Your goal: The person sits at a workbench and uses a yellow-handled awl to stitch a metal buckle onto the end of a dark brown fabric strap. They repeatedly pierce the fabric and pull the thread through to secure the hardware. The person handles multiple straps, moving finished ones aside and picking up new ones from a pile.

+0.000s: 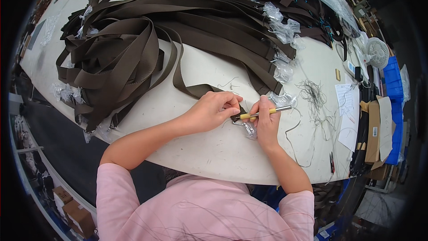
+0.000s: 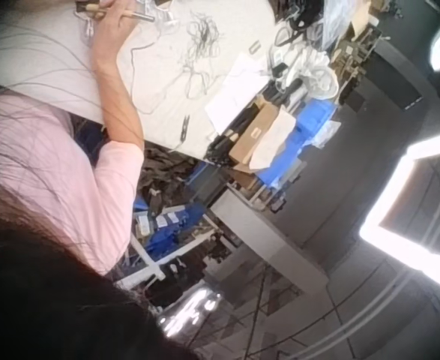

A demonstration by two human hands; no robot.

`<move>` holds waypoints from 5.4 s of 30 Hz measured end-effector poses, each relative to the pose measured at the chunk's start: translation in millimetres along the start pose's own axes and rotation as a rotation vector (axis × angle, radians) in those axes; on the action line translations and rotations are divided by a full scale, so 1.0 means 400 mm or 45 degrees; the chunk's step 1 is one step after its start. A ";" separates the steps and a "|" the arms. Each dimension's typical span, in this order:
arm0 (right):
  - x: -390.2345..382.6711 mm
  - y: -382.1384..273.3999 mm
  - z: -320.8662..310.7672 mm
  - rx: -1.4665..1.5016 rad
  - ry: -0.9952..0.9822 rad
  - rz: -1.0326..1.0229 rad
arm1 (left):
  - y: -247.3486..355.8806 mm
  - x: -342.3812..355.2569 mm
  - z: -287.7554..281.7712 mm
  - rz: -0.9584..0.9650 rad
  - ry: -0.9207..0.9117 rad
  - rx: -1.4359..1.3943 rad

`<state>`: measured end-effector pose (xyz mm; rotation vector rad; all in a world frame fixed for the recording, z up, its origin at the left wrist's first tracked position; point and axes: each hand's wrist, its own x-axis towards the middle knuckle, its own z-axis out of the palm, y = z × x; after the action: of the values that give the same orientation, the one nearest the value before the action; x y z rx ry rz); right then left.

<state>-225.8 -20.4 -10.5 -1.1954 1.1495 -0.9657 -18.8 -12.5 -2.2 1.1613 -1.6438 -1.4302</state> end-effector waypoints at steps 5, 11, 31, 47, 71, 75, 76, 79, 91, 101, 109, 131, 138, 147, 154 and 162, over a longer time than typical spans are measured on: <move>0.000 0.003 0.007 0.099 -0.014 0.012 | -0.003 -0.004 0.005 0.033 0.053 -0.035; 0.000 0.000 0.008 0.016 -0.011 -0.009 | 0.003 0.000 0.002 -0.005 0.039 -0.022; 0.015 0.012 -0.023 0.136 0.224 -0.593 | -0.021 0.001 -0.060 0.581 0.135 1.350; -0.001 0.020 -0.187 -0.331 0.164 -0.835 | 0.484 -0.646 -0.426 -0.673 1.064 2.254; -0.052 -0.063 -0.259 -0.592 0.437 -1.006 | 0.000 0.157 0.345 0.791 -0.283 0.936; -0.089 -0.037 -0.290 -0.806 0.415 -1.068 | 0.070 0.274 0.243 0.559 -0.047 0.257; -0.106 -0.022 -0.301 -0.835 0.355 -1.042 | 0.085 0.288 0.200 0.719 0.154 0.639; -0.128 0.003 -0.256 -0.968 0.121 -0.980 | 0.021 0.336 0.046 0.604 0.286 1.349; -0.022 0.032 -0.435 -1.205 0.640 -0.757 | 0.335 0.040 -0.141 -0.131 -0.491 1.021; -0.045 -0.059 0.005 -1.025 -0.476 -1.289 | 0.118 -0.173 -0.165 0.286 -0.365 1.057; 0.023 -0.067 0.005 -0.931 -0.605 -0.889 | 0.064 -0.159 -0.135 0.628 -0.189 1.446; -0.067 -0.041 -0.042 -0.968 -0.502 -1.009 | 0.046 -0.080 0.004 0.193 -0.022 1.024; -0.073 -0.005 -0.070 -0.864 -0.421 -1.058 | 0.027 -0.070 -0.064 -0.055 -0.127 0.336; 0.013 -0.049 -0.095 -0.765 -0.281 -1.137 | 0.052 -0.014 -0.015 -0.148 -0.013 0.625; 0.014 -0.022 -0.039 -0.429 -0.084 -1.022 | 0.004 0.038 -0.015 -0.029 -0.012 0.507; -0.020 -0.020 -0.049 -0.312 -0.078 -0.676 | 0.017 -0.023 -0.051 -0.043 -0.055 0.291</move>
<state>-246.3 -17.3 -1.4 -1.7713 0.9346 -1.1914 1.7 -11.9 8.8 1.2970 -1.8640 -1.3213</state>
